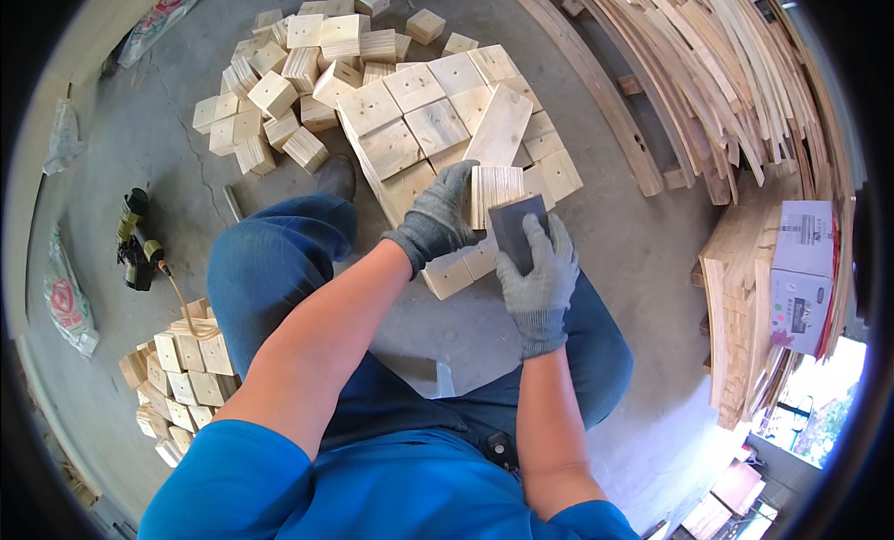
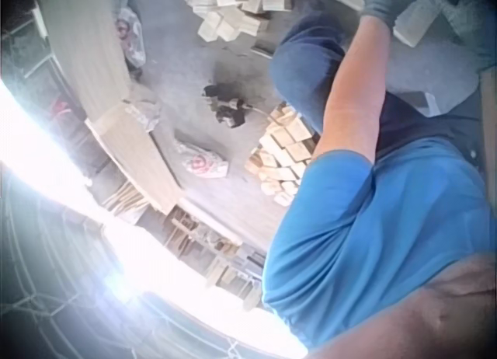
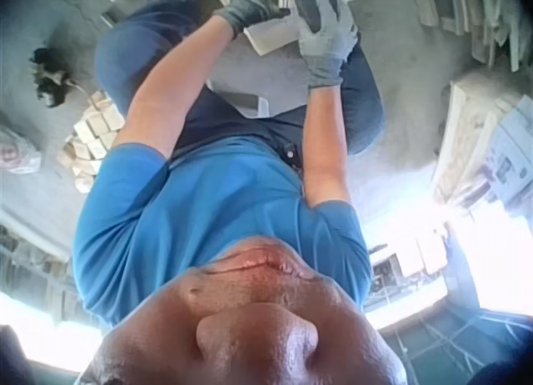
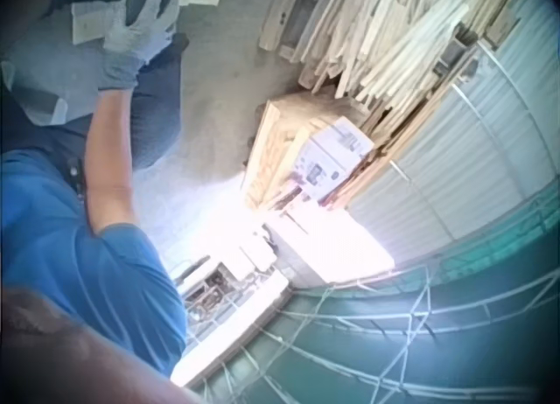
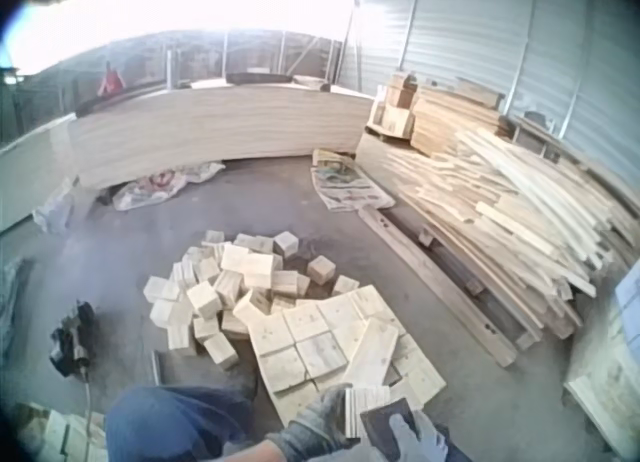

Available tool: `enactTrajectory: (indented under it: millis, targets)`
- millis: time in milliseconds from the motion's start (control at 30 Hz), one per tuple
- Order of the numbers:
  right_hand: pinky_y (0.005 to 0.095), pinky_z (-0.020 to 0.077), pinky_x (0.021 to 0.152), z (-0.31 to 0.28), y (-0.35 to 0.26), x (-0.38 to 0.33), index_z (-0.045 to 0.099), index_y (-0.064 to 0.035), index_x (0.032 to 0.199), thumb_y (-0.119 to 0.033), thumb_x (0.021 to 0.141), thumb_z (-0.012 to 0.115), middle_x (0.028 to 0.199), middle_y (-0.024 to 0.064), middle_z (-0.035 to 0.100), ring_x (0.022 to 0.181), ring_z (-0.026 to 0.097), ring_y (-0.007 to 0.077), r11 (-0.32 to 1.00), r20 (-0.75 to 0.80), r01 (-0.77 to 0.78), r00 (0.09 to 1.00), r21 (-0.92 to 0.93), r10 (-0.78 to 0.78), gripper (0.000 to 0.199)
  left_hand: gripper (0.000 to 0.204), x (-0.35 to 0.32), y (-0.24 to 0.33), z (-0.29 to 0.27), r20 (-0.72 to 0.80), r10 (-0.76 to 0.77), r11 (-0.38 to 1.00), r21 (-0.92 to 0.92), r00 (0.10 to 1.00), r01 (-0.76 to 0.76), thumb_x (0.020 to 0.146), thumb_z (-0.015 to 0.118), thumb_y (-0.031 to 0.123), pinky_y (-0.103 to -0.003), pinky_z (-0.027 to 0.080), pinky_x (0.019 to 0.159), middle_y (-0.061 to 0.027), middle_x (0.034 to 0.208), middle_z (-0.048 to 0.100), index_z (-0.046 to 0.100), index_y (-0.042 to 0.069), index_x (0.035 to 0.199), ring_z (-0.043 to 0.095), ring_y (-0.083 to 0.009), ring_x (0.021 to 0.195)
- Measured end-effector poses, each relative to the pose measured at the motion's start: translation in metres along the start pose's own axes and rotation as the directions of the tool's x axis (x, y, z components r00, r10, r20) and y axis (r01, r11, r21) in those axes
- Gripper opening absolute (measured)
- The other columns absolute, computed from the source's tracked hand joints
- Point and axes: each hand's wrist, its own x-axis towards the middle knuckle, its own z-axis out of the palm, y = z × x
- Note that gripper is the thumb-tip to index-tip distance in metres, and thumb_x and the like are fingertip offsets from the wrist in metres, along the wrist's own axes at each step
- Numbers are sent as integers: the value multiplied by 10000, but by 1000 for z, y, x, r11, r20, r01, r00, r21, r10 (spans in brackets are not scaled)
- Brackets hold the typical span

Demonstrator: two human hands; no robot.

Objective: The person sits on a low stool and sands small wooden blocks one by one using a sanding block. They pick up each block, rub its surfaces, and place it back into a pile on the floor.

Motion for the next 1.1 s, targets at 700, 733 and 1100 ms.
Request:
enactTrajectory:
  millis: [700, 733, 1100]
  targets:
    - [578, 437, 1127, 2, 0, -16, 648, -144, 1488, -306, 838, 894, 1531, 254, 553, 1340, 562, 468, 999, -45, -10, 999, 43, 12, 713, 1081, -1, 0, 2, -25, 33, 999, 8, 999, -32, 663, 991, 315, -441, 474, 1196, -211, 1501, 540, 435, 108, 1566, 562, -399, 1401]
    - [581, 436, 1128, 2, 2, -22, 649, -149, 1490, -299, 834, 894, 1530, 256, 553, 1339, 562, 472, 999, -40, -10, 999, 43, 11, 716, 1060, 0, 2, 2, -22, 29, 1000, 3, 999, -29, 670, 976, 314, -448, 480, 1192, -208, 1504, 543, 435, 122, 1560, 564, -407, 1404]
    - [575, 476, 1102, 28, -6, 100, 668, -177, 1455, -337, 846, 868, 1512, 218, 579, 1327, 586, 451, 999, -18, -16, 1000, -38, 15, 661, 1086, -3, -8, 0, -13, 36, 999, -18, 999, -36, 672, 1003, 296, -423, 452, 1211, -197, 1513, 543, 434, 115, 1579, 552, -371, 1417]
